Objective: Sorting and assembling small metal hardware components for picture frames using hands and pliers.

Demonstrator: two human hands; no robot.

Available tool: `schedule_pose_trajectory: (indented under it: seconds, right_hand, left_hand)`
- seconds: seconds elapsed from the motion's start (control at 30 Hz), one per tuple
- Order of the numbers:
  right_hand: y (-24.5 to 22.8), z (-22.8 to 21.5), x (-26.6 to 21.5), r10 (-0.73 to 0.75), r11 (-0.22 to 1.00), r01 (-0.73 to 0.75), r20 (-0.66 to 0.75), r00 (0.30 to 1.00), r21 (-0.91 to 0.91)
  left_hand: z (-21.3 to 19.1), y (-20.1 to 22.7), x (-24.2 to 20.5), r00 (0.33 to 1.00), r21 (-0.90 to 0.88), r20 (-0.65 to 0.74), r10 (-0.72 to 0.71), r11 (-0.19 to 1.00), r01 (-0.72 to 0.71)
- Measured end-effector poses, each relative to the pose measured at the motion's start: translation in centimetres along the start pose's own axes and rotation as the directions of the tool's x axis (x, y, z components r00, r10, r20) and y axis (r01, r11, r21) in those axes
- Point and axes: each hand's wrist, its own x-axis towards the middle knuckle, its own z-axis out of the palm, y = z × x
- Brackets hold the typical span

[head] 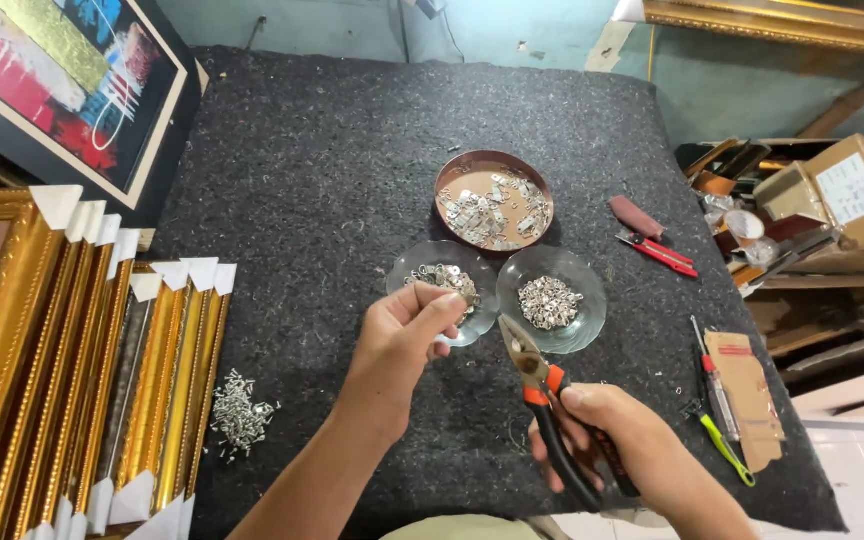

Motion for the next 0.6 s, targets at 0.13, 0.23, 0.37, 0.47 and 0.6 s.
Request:
schedule_pose_trajectory:
  seconds: [0.13,0.23,0.37,0.47,0.6]
  right_hand:
    - [-1.2,1.8,0.1,0.181,0.959,-0.22,-0.211,0.96,-0.18]
    - [-0.1,2.0,0.4,0.204,0.953,-0.246,-0.225,0.953,-0.178]
    - [1.5,2.1,1.0,0.268,0.96,-0.233,-0.268,0.926,0.157]
    - [2.8,1.7,1.4,0.324,0.923,-0.23,-0.299,0.898,0.31]
    - [4.0,0.1,1.6,0.325,0.933,-0.242,-0.337,0.883,0.266]
  left_hand:
    - [-0.4,-1.0,-0.1,0.987,-0.074,-0.022,-0.157,0.985,0.155]
    - [-0.4,-1.9,-0.1,0.972,-0.079,-0.025,-0.235,0.969,0.232]
    - [-0.4,-3.3,0.4,0.952,-0.156,-0.069,-0.297,0.946,0.284]
    - [-0.5,-4.4,0.8,0.948,-0.17,-0.084,-0.306,0.942,0.289]
    - [-0.1,-5.2,1.4,0.941,-0.191,-0.11,-0.319,0.936,0.295]
